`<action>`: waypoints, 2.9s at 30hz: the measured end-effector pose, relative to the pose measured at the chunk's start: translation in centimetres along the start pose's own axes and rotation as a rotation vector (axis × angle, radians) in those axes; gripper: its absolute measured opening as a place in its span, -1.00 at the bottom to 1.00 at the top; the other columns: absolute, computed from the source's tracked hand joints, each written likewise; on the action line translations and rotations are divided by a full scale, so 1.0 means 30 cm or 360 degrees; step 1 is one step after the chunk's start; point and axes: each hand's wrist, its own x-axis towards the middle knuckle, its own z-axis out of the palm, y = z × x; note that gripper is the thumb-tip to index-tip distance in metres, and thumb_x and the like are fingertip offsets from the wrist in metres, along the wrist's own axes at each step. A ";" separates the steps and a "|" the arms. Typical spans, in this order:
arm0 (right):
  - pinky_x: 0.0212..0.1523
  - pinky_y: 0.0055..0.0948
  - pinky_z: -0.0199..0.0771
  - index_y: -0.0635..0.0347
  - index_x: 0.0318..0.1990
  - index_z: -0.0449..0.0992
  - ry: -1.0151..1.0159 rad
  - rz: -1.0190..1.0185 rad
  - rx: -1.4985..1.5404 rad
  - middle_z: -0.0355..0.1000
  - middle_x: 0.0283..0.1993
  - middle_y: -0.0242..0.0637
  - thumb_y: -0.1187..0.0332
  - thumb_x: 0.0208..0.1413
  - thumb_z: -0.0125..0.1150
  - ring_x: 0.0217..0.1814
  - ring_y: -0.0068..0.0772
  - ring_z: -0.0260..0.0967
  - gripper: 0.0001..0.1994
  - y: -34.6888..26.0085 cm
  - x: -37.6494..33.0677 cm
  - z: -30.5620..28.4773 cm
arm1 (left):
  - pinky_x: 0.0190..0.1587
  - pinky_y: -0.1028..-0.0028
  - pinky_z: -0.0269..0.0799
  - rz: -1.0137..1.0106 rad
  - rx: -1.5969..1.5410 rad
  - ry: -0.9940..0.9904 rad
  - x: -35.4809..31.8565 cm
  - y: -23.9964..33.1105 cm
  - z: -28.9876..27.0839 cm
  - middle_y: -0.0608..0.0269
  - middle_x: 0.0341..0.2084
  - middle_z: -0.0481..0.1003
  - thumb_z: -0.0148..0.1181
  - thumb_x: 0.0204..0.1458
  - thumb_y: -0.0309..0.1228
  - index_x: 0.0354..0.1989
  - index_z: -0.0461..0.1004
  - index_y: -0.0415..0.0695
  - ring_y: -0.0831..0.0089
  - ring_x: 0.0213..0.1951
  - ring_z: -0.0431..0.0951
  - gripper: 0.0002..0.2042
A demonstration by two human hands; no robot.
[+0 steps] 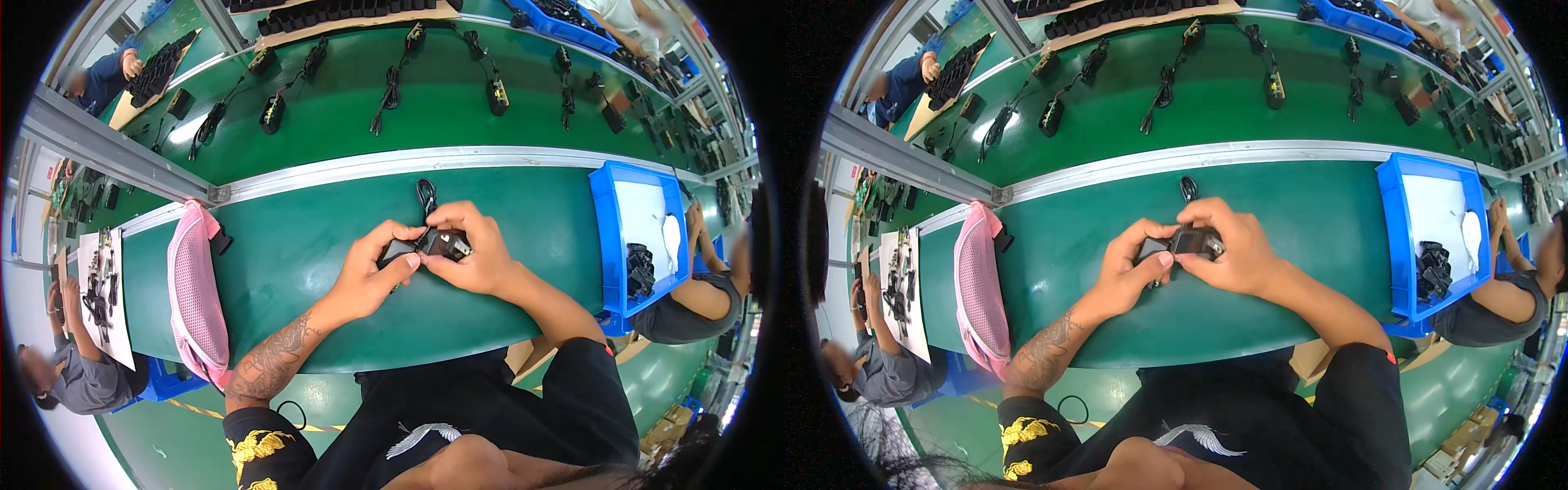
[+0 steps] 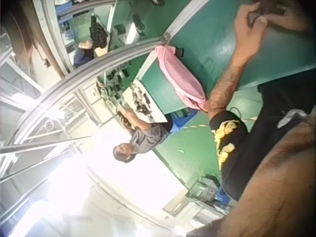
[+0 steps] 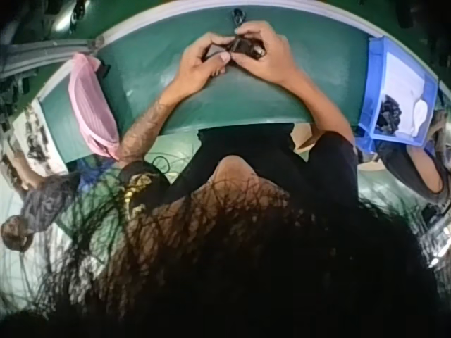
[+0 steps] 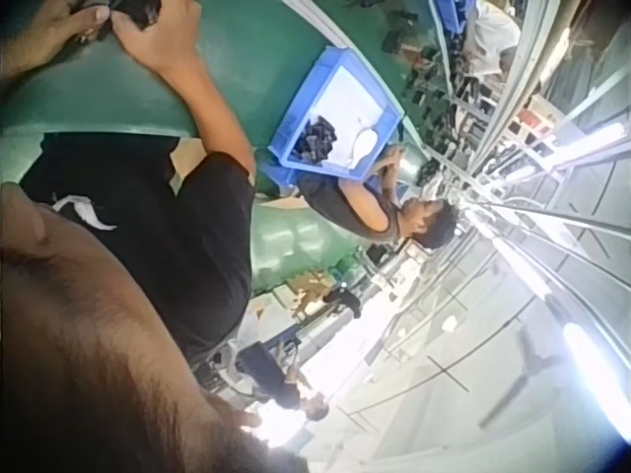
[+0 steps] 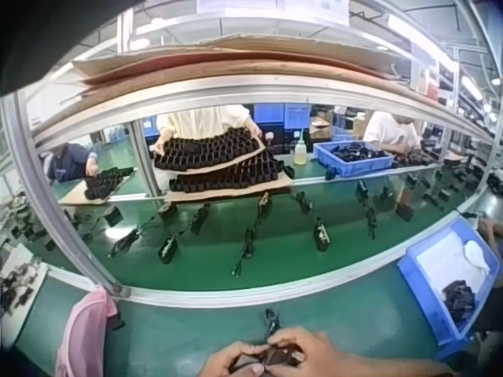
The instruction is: Manually assemble electronic components by inserting internal modules into plastic housings on an assembly line.
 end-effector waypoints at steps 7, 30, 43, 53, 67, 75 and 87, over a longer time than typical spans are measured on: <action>-0.04 -0.36 0.48 0.21 -0.07 0.45 0.0029 0.0506 0.0551 0.50 -0.02 -0.20 0.50 -0.08 0.52 -0.06 -0.36 0.49 -0.58 0.014 -0.018 -0.003 | -0.34 0.55 0.41 0.0017 -0.0081 0.0101 0.005 -0.012 -0.005 0.25 -0.29 0.53 0.16 0.26 -0.43 0.09 0.42 -0.22 0.59 -0.39 0.50 -0.73; -0.18 -0.53 0.46 0.35 0.15 0.51 -0.0065 0.0361 0.0358 0.48 -0.06 -0.21 0.48 0.15 0.37 -0.18 -0.51 0.42 -0.60 0.027 0.013 0.005 | -0.23 0.51 0.48 0.0138 -0.0230 0.0195 0.017 -0.076 -0.030 0.17 -0.12 0.55 0.17 0.32 -0.37 0.24 0.38 -0.18 0.43 -0.19 0.65 -0.63; -0.22 -0.54 0.47 0.33 0.15 0.51 -0.0079 0.0356 0.0357 0.51 -0.08 -0.25 0.45 0.21 0.32 -0.20 -0.53 0.48 -0.63 0.039 0.012 0.013 | -0.28 0.55 0.47 0.0123 -0.0207 0.0201 0.024 -0.074 -0.030 0.17 -0.10 0.56 0.16 0.32 -0.37 0.25 0.37 -0.18 0.43 -0.18 0.65 -0.63; -0.21 -0.53 0.48 0.33 0.16 0.50 -0.0114 0.0437 0.0407 0.55 -0.05 -0.21 0.45 0.21 0.31 -0.17 -0.52 0.51 -0.62 0.060 0.010 0.016 | -0.27 0.54 0.48 0.0123 -0.0217 0.0216 0.026 -0.084 -0.042 0.18 -0.12 0.56 0.15 0.32 -0.39 0.25 0.38 -0.18 0.43 -0.18 0.65 -0.64; -0.15 -0.51 0.52 0.38 0.16 0.49 -0.0128 0.0840 0.1160 0.55 0.01 -0.25 0.37 0.29 0.27 -0.14 -0.56 0.47 -0.64 0.039 0.013 0.015 | -0.19 0.49 0.56 0.0079 -0.0341 0.0284 0.037 -0.059 -0.046 0.13 -0.08 0.56 0.14 0.33 -0.39 0.25 0.36 -0.18 0.35 -0.11 0.65 -0.64; -0.23 -0.49 0.63 0.39 0.18 0.49 -0.0224 0.1111 0.0953 0.58 -0.02 -0.23 0.32 0.33 0.24 -0.13 -0.50 0.55 -0.62 0.021 -0.016 0.057 | 0.03 0.38 0.55 0.0131 -0.0452 0.0465 0.045 -0.088 -0.038 0.11 0.03 0.53 0.14 0.34 -0.35 0.25 0.36 -0.16 0.40 -0.01 0.61 -0.64; 0.01 -0.37 0.62 0.44 0.24 0.44 -0.0238 0.1114 0.1175 0.55 0.06 -0.21 0.31 0.36 0.18 0.06 -0.42 0.53 -0.58 0.037 -0.041 0.093 | 0.20 0.24 0.49 0.0181 -0.0450 0.0521 0.051 -0.105 -0.019 0.01 0.08 0.49 0.09 0.36 -0.36 0.25 0.33 -0.18 0.21 0.14 0.54 -0.65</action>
